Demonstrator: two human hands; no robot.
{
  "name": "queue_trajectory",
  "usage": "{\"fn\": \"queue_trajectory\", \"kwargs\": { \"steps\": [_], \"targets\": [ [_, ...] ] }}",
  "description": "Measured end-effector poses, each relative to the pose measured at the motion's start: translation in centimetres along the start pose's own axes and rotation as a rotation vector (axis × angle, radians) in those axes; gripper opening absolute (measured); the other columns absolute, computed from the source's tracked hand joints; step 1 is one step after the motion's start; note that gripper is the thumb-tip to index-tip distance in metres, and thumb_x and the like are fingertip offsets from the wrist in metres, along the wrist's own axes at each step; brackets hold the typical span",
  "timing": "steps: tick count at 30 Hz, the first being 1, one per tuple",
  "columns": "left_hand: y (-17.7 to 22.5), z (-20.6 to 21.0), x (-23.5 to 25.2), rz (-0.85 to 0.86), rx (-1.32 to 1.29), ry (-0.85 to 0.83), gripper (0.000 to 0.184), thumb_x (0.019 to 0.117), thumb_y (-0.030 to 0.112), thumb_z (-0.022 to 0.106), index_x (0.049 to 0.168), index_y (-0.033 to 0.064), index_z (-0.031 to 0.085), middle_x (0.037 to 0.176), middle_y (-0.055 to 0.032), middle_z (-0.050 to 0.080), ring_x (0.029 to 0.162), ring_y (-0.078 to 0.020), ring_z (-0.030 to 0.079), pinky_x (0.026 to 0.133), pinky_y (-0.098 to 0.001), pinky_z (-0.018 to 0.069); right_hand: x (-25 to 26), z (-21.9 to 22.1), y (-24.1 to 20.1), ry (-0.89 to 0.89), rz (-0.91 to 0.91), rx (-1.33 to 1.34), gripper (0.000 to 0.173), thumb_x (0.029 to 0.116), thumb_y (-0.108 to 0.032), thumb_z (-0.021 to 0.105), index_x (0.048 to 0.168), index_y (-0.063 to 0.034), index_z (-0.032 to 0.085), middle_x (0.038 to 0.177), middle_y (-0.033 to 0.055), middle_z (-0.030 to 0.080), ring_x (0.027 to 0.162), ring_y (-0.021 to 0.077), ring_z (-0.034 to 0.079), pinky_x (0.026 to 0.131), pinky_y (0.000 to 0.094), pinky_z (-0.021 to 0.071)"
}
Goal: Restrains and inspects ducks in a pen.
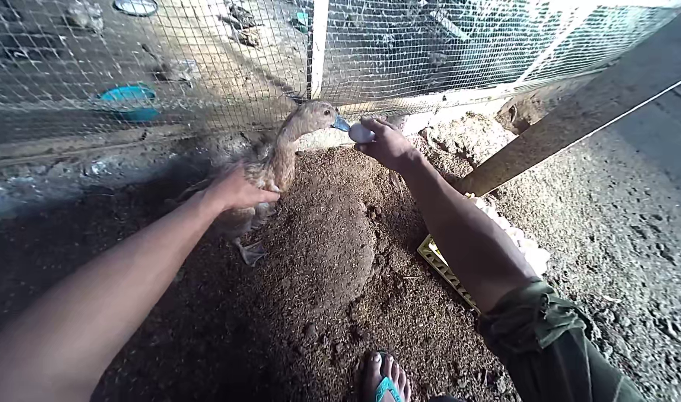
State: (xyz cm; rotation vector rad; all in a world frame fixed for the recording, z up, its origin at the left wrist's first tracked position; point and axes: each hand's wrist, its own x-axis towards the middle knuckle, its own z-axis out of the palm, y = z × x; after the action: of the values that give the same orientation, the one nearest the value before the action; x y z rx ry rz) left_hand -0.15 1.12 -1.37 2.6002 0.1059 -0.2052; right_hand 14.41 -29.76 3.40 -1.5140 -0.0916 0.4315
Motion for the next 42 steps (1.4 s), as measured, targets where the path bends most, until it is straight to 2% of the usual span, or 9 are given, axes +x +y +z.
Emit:
{"fn": "queue_trajectory", "kwargs": {
  "steps": [8, 16, 19, 25, 28, 32, 37, 40, 42],
  "targets": [
    [-0.4, 0.2, 0.4, -0.015, 0.026, 0.0, 0.08, 0.0747, 0.049, 0.09, 0.132, 0.0013, 0.061, 0.135, -0.0237, 0.06, 0.132, -0.0396, 0.054, 0.112, -0.061, 0.0407, 0.2, 0.3, -0.1, 0.004, -0.004, -0.015, 0.037, 0.1079, -0.029, 0.051, 0.135, -0.0039, 0.052, 0.121, 0.0156, 0.063, 0.09, 0.0211, 0.069, 0.076, 0.0337, 0.0609],
    [0.2, -0.1, -0.2, 0.013, -0.016, 0.006, 0.063, 0.0796, 0.04, 0.089, 0.125, 0.0018, 0.066, 0.124, -0.0235, 0.066, 0.123, -0.0391, 0.061, 0.106, -0.0634, 0.0448, -0.5, -0.2, 0.2, -0.075, -0.053, -0.022, 0.033, 0.1088, -0.026, 0.048, 0.133, -0.0041, 0.051, 0.117, 0.0139, 0.063, 0.089, 0.0204, 0.069, 0.077, 0.0352, 0.061],
    [1.6, -0.6, -0.7, -0.065, 0.011, -0.038, 0.065, 0.0826, 0.039, 0.087, 0.129, 0.0011, 0.064, 0.129, -0.0265, 0.063, 0.127, -0.0421, 0.057, 0.107, -0.0654, 0.042, -0.7, -1.6, 2.5, -0.061, -0.045, -0.17, 0.036, 0.1071, -0.024, 0.051, 0.136, -0.0018, 0.053, 0.119, 0.0175, 0.064, 0.092, 0.0237, 0.07, 0.079, 0.0395, 0.0614],
    [2.1, 0.5, 0.5, -0.246, 0.066, -0.064, 0.097, 0.0759, 0.051, 0.089, 0.142, -0.0057, 0.048, 0.136, -0.0343, 0.056, 0.13, -0.0503, 0.053, 0.106, -0.0699, 0.0417, -2.5, -7.4, 11.0, -0.093, 0.218, -0.608, 0.046, 0.1019, -0.023, 0.062, 0.139, 0.0023, 0.051, 0.124, 0.0259, 0.065, 0.101, 0.0337, 0.071, 0.087, 0.0504, 0.0602],
    [2.9, 0.6, 0.2, -0.244, 0.1, -0.064, 0.097, 0.0755, 0.051, 0.089, 0.141, -0.0064, 0.047, 0.137, -0.0358, 0.053, 0.132, -0.0526, 0.05, 0.106, -0.0708, 0.0403, -4.0, -10.7, 12.7, 0.003, 0.322, -0.541, 0.051, 0.1004, -0.022, 0.063, 0.143, 0.0016, 0.048, 0.129, 0.0243, 0.063, 0.108, 0.0325, 0.069, 0.092, 0.0478, 0.0588],
    [3.3, 0.4, 0.0, -0.226, 0.153, -0.076, 0.101, 0.075, 0.05, 0.09, 0.145, -0.0067, 0.043, 0.146, -0.0344, 0.047, 0.14, -0.0512, 0.042, 0.111, -0.0692, 0.0362, -4.8, -13.6, 14.3, 0.069, 0.329, -0.436, 0.054, 0.0966, -0.02, 0.066, 0.142, 0.0022, 0.047, 0.125, 0.0232, 0.063, 0.102, 0.0288, 0.069, 0.088, 0.0429, 0.0596],
    [2.9, 0.0, 0.0, -0.26, 0.148, -0.07, 0.103, 0.0743, 0.05, 0.09, 0.148, -0.0048, 0.041, 0.147, -0.0335, 0.046, 0.14, -0.0498, 0.042, 0.11, -0.069, 0.037, -5.3, -9.5, 14.4, -0.11, 0.315, -0.512, 0.066, 0.0887, -0.008, 0.074, 0.143, 0.0023, 0.039, 0.127, 0.0273, 0.059, 0.102, 0.0343, 0.068, 0.088, 0.0483, 0.0587],
    [2.6, -0.2, 0.1, -0.265, 0.14, -0.069, 0.108, 0.0746, 0.053, 0.088, 0.151, -0.0036, 0.038, 0.15, -0.0308, 0.045, 0.143, -0.0468, 0.041, 0.113, -0.066, 0.0362, -4.8, -4.2, 14.8, -0.241, 0.232, -0.828, 0.061, 0.0899, -0.022, 0.078, 0.14, -0.0028, 0.048, 0.12, 0.0243, 0.066, 0.1, 0.035, 0.07, 0.09, 0.0554, 0.056],
    [2.5, -0.3, -0.4, -0.26, 0.12, -0.057, 0.106, 0.0747, 0.053, 0.087, 0.15, -0.0028, 0.039, 0.149, -0.0287, 0.047, 0.142, -0.0441, 0.044, 0.114, -0.0639, 0.037, -4.6, 0.3, 15.2, -0.367, 0.124, -1.013, 0.062, 0.0893, -0.03, 0.078, 0.139, -0.0058, 0.051, 0.125, 0.0229, 0.066, 0.112, 0.0391, 0.066, 0.097, 0.0622, 0.0506]
  ]
}}
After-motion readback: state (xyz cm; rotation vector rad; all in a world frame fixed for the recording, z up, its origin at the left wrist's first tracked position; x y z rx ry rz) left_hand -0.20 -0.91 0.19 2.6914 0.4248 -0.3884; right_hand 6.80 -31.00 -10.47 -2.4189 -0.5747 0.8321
